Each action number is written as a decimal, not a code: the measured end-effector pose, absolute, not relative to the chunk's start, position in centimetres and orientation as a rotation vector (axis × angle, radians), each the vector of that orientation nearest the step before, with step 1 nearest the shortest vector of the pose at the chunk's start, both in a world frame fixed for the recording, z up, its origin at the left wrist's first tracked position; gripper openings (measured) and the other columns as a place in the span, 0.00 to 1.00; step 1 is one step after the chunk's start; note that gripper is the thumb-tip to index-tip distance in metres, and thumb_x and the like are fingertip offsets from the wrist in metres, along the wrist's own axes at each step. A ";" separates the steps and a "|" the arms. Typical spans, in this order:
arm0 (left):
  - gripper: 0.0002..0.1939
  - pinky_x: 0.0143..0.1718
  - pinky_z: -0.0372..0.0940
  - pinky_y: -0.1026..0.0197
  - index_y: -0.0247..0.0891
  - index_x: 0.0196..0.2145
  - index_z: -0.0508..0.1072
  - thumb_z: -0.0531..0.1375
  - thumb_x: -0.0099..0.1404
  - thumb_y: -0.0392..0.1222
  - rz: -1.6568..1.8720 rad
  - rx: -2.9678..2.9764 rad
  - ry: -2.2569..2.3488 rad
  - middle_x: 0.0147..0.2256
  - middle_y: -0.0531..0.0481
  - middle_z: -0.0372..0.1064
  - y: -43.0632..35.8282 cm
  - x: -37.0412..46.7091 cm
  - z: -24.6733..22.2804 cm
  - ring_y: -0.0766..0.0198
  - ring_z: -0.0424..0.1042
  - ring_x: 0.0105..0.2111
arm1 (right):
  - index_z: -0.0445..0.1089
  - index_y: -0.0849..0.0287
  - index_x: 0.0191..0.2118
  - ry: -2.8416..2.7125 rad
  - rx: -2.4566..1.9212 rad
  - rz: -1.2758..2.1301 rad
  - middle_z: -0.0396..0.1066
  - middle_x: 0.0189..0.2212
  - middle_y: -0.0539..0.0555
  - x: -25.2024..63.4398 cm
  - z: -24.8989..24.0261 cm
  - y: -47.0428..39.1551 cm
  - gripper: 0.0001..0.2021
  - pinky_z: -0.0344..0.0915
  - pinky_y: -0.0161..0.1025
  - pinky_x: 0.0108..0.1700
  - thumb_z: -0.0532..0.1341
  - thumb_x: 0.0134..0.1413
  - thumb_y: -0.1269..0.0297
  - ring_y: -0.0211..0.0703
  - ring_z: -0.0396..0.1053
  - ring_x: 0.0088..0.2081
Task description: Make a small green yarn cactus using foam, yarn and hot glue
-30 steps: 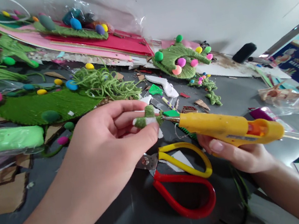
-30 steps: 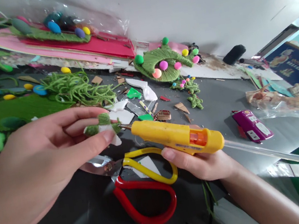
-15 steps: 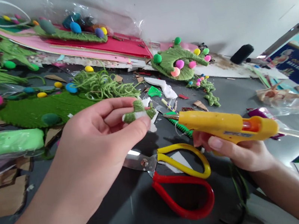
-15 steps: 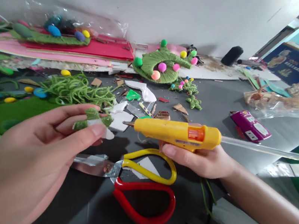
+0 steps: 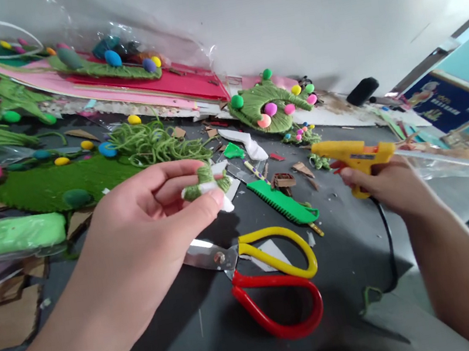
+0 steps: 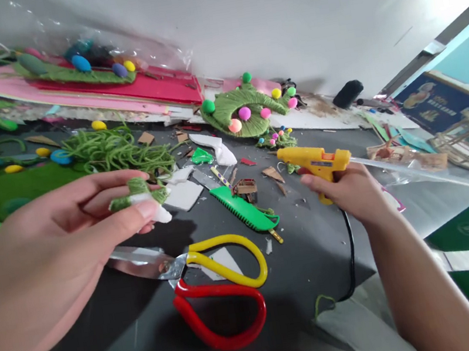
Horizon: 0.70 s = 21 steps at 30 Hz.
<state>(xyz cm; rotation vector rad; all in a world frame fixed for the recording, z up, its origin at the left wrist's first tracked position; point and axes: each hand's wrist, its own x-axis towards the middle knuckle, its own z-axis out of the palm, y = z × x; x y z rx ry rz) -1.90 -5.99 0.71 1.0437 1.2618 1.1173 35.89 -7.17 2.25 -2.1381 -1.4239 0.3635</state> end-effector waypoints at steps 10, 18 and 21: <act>0.20 0.26 0.74 0.70 0.54 0.45 0.82 0.76 0.54 0.49 1.058 1.097 1.272 0.31 0.55 0.74 -5.9 -1.7 0.8 0.60 0.80 0.33 | 0.78 0.65 0.32 -1.421 -2.125 0.356 0.74 0.26 0.55 35.2 0.4 -3.8 0.21 0.63 0.38 0.31 0.71 0.48 0.47 0.42 0.67 0.29; 0.20 0.26 0.72 0.74 0.52 0.45 0.82 0.76 0.53 0.47 1.074 1.094 1.257 0.31 0.55 0.76 -6.2 -1.7 1.0 0.65 0.79 0.31 | 0.69 0.57 0.30 -1.363 -2.087 0.174 0.67 0.25 0.48 37.9 0.3 -7.1 0.22 0.57 0.39 0.31 0.74 0.42 0.46 0.38 0.60 0.27; 0.19 0.27 0.72 0.74 0.52 0.44 0.82 0.76 0.54 0.47 1.072 1.084 1.238 0.31 0.55 0.77 -6.2 -1.6 1.2 0.65 0.79 0.31 | 0.62 0.55 0.24 -1.311 -2.026 0.163 0.62 0.21 0.47 37.4 1.2 -10.3 0.21 0.53 0.41 0.29 0.73 0.50 0.50 0.37 0.56 0.24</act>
